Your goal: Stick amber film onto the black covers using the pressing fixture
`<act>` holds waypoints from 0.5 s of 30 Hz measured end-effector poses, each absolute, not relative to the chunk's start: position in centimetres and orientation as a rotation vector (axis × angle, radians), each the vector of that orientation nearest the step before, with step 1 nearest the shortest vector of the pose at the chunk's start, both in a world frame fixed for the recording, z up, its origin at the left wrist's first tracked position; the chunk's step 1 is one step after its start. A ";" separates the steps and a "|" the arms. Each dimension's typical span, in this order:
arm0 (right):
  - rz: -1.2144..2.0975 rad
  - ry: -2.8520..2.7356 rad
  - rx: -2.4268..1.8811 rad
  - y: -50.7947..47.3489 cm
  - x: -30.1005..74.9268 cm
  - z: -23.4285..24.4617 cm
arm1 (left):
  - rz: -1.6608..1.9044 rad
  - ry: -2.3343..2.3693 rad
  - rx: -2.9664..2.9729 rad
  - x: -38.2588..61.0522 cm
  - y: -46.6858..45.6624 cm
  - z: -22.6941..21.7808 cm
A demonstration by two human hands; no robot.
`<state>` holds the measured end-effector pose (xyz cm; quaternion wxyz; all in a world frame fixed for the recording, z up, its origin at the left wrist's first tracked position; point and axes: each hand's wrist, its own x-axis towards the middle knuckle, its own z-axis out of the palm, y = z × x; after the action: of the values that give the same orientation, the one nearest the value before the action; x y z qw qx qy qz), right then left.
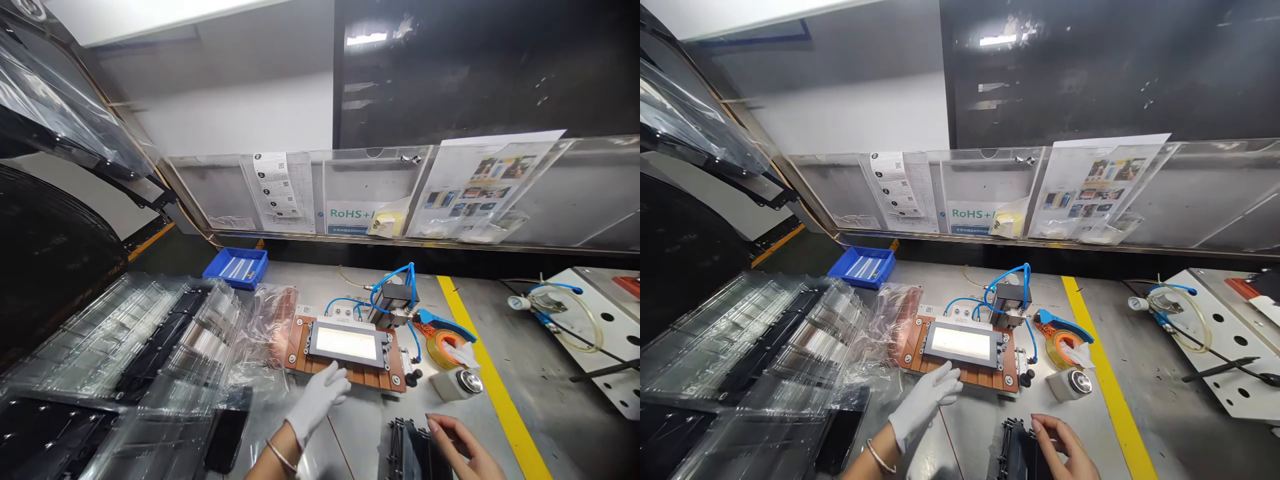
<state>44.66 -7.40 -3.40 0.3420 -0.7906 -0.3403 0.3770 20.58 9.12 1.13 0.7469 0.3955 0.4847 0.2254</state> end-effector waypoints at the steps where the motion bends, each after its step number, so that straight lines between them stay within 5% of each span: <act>1: 0.906 -0.963 -2.072 -6.8 45.0 -3.6 | 0.464 1.068 1.024 20.6 9.5 1.2; 6: 0.611 -1.288 -2.095 -3.2 46.4 -4.4 | 0.473 0.926 1.736 22.3 11.2 1.1; 15: 0.607 -1.433 -2.091 -0.8 46.9 -3.1 | 0.269 0.850 2.273 23.4 11.8 -1.3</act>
<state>46.91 -0.83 -3.14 0.2645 -0.7735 -0.5304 0.2245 23.44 11.77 -1.29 0.3430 0.8745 0.3269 0.1035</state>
